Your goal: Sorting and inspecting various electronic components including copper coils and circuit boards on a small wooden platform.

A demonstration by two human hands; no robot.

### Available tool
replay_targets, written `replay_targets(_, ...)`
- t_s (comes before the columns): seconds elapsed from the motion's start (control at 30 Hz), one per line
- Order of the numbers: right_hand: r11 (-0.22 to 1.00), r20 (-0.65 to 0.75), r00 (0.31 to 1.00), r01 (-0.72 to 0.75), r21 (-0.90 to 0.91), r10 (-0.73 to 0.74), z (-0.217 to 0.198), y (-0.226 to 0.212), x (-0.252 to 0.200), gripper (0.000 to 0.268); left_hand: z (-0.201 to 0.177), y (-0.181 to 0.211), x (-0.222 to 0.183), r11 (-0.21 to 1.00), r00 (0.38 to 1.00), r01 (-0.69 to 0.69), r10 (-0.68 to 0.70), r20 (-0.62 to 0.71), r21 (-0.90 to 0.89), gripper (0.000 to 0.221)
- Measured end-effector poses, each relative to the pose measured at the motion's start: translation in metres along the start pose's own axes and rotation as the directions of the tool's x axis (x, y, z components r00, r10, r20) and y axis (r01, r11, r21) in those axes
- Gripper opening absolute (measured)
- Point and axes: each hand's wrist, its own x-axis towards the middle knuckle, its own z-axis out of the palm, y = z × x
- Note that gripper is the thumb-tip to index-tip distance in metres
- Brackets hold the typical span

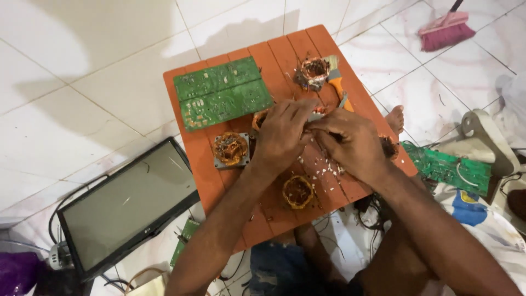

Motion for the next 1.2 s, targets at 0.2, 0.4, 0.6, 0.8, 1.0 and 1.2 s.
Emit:
replay_targets(0.2, 0.999, 0.041, 0.998, -0.044, 0.009, 0.043, 0.008, 0.026, 0.004, 0.014, -0.01, 0.005, 0.001, 0.999, 1.0, 0.017, -0.017, -0.012, -0.046, 0.061)
replay_targets(0.4, 0.979, 0.051, 0.982, -0.174, -0.102, 0.18, 0.006, 0.005, 0.008, 0.019, -0.012, 0.013, 0.002, 1.0, 0.999, 0.013, -0.013, -0.039, 0.001, 0.057)
replay_targets(0.6, 0.979, 0.098, 0.976, -0.188, -0.084, 0.196, -0.002, -0.004, 0.007, 0.022, -0.015, 0.014, 0.001, 0.998, 1.0, 0.027, -0.028, -0.015, -0.054, 0.061)
replay_targets(0.8, 0.986, 0.131, 0.977, -0.167, -0.008, 0.166, -0.009, -0.004, 0.005, 0.024, -0.029, 0.015, -0.004, 0.996, 0.999, 0.021, -0.016, 0.05, -0.091, 0.07)
replay_targets(1.0, 0.984, 0.142, 0.975, -0.158, -0.088, 0.169, -0.024, -0.007, 0.012, 0.024, -0.025, 0.007, -0.009, 0.985, 0.999, 0.031, -0.023, 0.049, -0.167, 0.068)
replay_targets(1.2, 0.975, 0.158, 0.98, -0.088, -0.202, 0.121, -0.026, 0.01, 0.01, 0.02, -0.027, 0.009, -0.01, 0.99, 0.998, 0.019, -0.011, 0.055, -0.143, 0.049)
